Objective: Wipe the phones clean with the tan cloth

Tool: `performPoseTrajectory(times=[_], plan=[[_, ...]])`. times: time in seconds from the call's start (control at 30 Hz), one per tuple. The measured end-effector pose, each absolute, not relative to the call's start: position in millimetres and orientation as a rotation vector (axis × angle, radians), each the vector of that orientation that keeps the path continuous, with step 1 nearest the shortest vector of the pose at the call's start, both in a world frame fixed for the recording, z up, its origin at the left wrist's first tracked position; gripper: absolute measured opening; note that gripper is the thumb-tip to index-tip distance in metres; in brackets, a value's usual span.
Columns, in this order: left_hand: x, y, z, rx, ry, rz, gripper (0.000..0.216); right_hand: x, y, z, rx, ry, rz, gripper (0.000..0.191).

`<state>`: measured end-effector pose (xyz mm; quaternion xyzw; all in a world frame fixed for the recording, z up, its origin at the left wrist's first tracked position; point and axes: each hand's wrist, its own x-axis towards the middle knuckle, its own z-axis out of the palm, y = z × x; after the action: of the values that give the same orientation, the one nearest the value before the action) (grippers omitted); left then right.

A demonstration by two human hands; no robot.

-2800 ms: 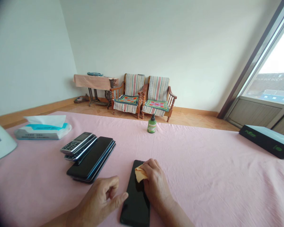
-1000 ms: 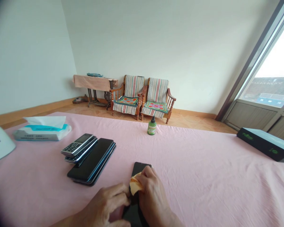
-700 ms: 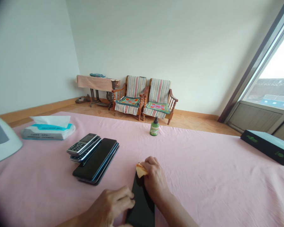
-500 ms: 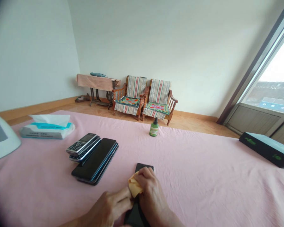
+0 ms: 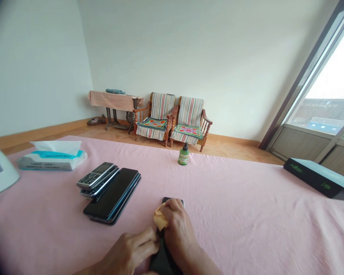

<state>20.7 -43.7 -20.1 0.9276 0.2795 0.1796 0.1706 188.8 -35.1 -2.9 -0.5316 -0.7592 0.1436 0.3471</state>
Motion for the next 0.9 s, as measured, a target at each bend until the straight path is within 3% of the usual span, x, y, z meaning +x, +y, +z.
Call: performPoseTrajectory(times=[0.17, 0.3, 0.67, 0.9], plan=[[20, -38, -44, 2.718, 0.735, 0.667, 0.035, 196, -18, -7, -1.447, -1.943, 0.267, 0.040], [22, -35, -58, 2.721, 0.737, 0.745, 0.040, 186, -25, -7, -1.405, -1.936, 0.345, 0.033], [20, -35, -55, 2.648, 0.693, 0.758, 0.042, 210, -13, -5, -1.613, -1.923, 0.196, 0.038], [21, -37, -54, 2.684, 0.717, 0.684, 0.034, 193, -15, -3, -1.448, -2.009, 0.260, 0.034]])
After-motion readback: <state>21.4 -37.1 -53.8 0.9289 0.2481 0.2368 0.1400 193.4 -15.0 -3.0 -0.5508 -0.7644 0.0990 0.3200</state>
